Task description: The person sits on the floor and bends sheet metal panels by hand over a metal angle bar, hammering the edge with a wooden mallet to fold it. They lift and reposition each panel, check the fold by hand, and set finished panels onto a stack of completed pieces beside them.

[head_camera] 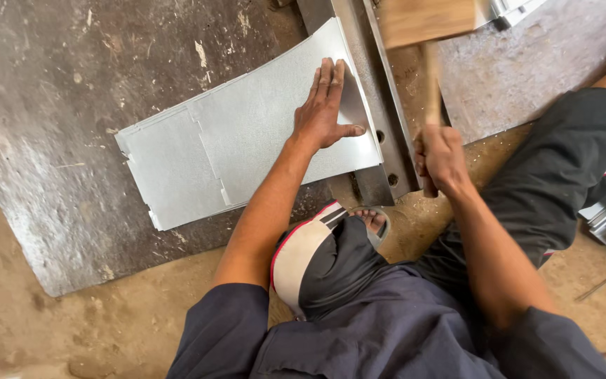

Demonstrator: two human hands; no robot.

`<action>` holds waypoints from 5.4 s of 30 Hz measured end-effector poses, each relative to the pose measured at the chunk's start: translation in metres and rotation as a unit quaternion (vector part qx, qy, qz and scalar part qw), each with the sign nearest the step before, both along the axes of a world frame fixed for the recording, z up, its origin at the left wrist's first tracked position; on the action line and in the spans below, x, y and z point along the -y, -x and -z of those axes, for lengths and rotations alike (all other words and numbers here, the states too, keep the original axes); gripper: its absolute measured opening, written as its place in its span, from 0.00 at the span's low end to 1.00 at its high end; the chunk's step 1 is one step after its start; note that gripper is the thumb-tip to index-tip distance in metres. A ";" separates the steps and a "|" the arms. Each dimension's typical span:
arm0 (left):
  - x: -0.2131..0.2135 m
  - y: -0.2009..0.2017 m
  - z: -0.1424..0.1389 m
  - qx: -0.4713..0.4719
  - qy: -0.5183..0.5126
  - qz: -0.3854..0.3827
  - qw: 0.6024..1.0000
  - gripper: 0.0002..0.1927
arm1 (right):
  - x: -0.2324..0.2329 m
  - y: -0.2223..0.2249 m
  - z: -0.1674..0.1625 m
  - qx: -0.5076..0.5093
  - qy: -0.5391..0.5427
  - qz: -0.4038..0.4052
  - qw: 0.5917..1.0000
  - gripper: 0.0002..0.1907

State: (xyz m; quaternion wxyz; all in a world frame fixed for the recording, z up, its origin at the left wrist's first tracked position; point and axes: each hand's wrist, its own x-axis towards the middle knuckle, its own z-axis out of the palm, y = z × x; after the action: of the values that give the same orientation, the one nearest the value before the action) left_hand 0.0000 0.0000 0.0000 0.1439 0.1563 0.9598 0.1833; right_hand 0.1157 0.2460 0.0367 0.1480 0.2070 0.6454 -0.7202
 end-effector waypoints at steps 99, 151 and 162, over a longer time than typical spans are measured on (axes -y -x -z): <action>0.123 -0.210 0.043 0.090 -0.716 -0.583 0.374 0.18 | 0.024 -0.076 0.025 0.011 0.019 0.045 0.999 0.20; 0.011 -0.025 -0.005 -0.137 -0.065 0.084 0.985 0.31 | 0.010 -0.188 -0.036 0.010 -0.282 -0.094 0.955 0.21; 0.009 -0.028 -0.005 -0.030 -0.060 0.063 0.996 0.30 | 0.038 -0.206 -0.085 -0.282 -0.364 -0.006 0.887 0.17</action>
State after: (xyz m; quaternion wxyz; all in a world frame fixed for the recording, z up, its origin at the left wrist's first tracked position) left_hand 0.0276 -0.0090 0.0046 0.1167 0.2300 0.9392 0.2267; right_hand 0.3221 0.2079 0.1213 -0.1221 0.0303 0.8782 -0.4615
